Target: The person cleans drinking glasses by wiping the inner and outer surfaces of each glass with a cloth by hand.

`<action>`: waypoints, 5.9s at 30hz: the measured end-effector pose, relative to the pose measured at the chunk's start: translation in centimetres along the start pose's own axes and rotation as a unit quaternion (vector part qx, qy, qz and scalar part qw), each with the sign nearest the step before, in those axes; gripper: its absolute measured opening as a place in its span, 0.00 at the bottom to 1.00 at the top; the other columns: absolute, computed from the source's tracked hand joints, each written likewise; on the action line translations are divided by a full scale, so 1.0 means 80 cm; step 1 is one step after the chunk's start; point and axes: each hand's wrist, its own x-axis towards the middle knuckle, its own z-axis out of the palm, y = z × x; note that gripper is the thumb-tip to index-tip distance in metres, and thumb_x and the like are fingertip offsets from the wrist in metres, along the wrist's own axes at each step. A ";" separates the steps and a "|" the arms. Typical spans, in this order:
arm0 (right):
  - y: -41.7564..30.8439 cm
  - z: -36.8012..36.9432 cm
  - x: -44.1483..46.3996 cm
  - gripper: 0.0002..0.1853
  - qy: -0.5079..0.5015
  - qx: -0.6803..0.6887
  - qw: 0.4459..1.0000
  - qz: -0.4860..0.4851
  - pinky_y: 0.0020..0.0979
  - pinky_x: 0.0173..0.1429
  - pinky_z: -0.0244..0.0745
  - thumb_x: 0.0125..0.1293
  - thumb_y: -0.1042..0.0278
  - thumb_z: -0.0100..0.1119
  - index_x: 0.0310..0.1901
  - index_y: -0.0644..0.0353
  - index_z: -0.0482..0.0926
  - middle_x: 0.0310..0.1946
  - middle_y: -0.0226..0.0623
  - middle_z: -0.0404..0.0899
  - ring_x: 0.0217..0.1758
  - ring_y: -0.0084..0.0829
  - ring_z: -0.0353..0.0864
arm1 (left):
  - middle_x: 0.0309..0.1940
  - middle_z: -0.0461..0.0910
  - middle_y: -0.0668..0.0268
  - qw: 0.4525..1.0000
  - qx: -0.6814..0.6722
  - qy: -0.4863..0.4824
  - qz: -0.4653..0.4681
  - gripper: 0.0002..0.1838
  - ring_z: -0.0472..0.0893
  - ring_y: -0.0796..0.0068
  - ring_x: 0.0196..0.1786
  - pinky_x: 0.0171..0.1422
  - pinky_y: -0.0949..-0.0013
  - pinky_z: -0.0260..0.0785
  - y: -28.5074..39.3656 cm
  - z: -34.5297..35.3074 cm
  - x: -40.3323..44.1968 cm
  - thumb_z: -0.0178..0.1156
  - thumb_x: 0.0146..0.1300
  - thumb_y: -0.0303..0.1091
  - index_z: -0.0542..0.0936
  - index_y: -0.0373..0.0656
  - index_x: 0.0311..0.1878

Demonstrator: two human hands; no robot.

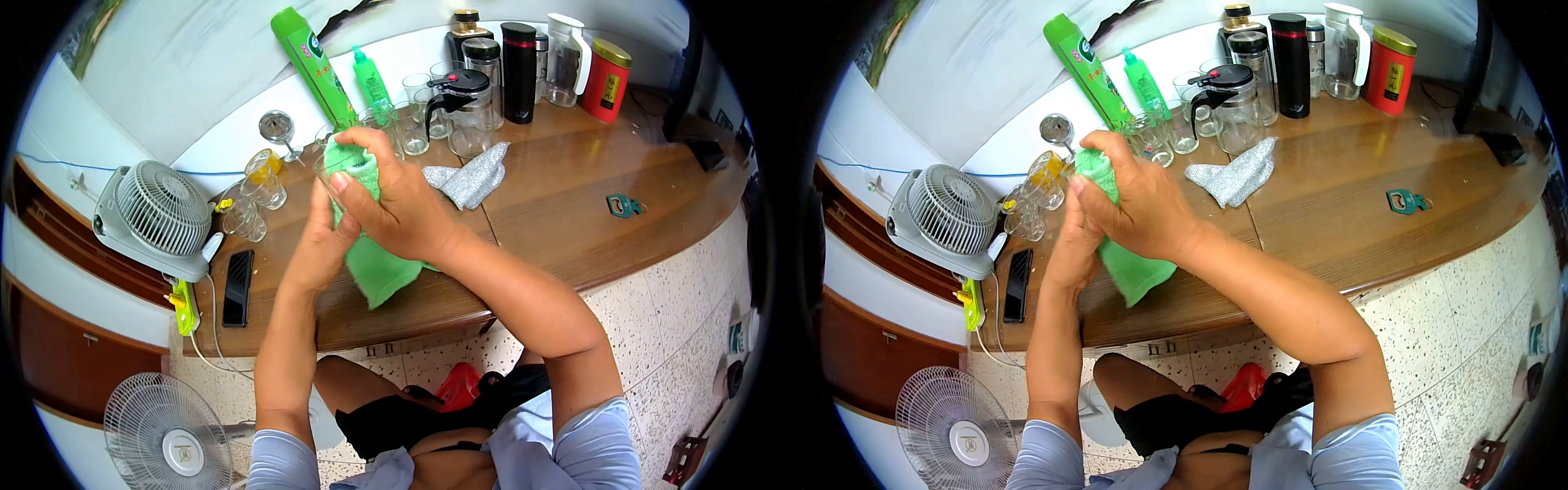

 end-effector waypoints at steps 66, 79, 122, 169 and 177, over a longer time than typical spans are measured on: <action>-0.036 -0.006 0.012 0.51 -0.262 -0.191 0.938 -0.123 0.58 0.85 0.62 0.43 0.59 0.88 0.69 0.67 0.71 0.64 0.54 0.78 0.70 0.56 0.78 | 0.59 0.82 0.60 0.949 -0.308 0.014 -0.061 0.44 0.85 0.70 0.60 0.64 0.61 0.82 0.012 -0.026 0.003 0.44 0.77 0.76 0.76 0.40 0.68; -0.026 -0.021 0.022 0.56 -0.138 -0.247 0.958 -0.041 0.47 0.72 0.75 0.42 0.60 0.89 0.73 0.65 0.68 0.62 0.52 0.78 0.68 0.55 0.78 | 0.58 0.82 0.62 0.934 -0.328 -0.069 -0.125 0.46 0.83 0.73 0.58 0.60 0.65 0.81 0.000 -0.011 0.000 0.46 0.74 0.78 0.72 0.44 0.75; -0.027 -0.011 0.009 0.61 -0.229 -0.263 0.937 -0.009 0.52 0.78 0.71 0.41 0.64 0.87 0.79 0.65 0.62 0.68 0.59 0.72 0.73 0.61 0.72 | 0.70 0.73 0.55 0.961 -0.249 -0.052 -0.111 0.49 0.76 0.69 0.70 0.69 0.62 0.77 -0.010 -0.017 0.004 0.51 0.76 0.74 0.64 0.37 0.80; -0.032 0.014 -0.004 0.66 -0.269 -0.206 0.930 -0.144 0.54 0.77 0.68 0.42 0.77 0.81 0.85 0.64 0.53 0.68 0.58 0.67 0.68 0.62 0.71 | 0.57 0.83 0.64 0.984 -0.174 0.037 0.007 0.38 0.82 0.75 0.59 0.65 0.65 0.78 -0.029 -0.035 0.018 0.39 0.82 0.69 0.77 0.42 0.66; -0.023 -0.001 0.005 0.65 -0.185 -0.245 0.946 -0.098 0.52 0.72 0.73 0.41 0.82 0.77 0.85 0.61 0.54 0.67 0.57 0.68 0.68 0.60 0.71 | 0.66 0.78 0.64 0.998 -0.042 -0.028 0.036 0.36 0.76 0.77 0.66 0.68 0.69 0.74 -0.032 -0.014 0.013 0.49 0.84 0.61 0.69 0.37 0.77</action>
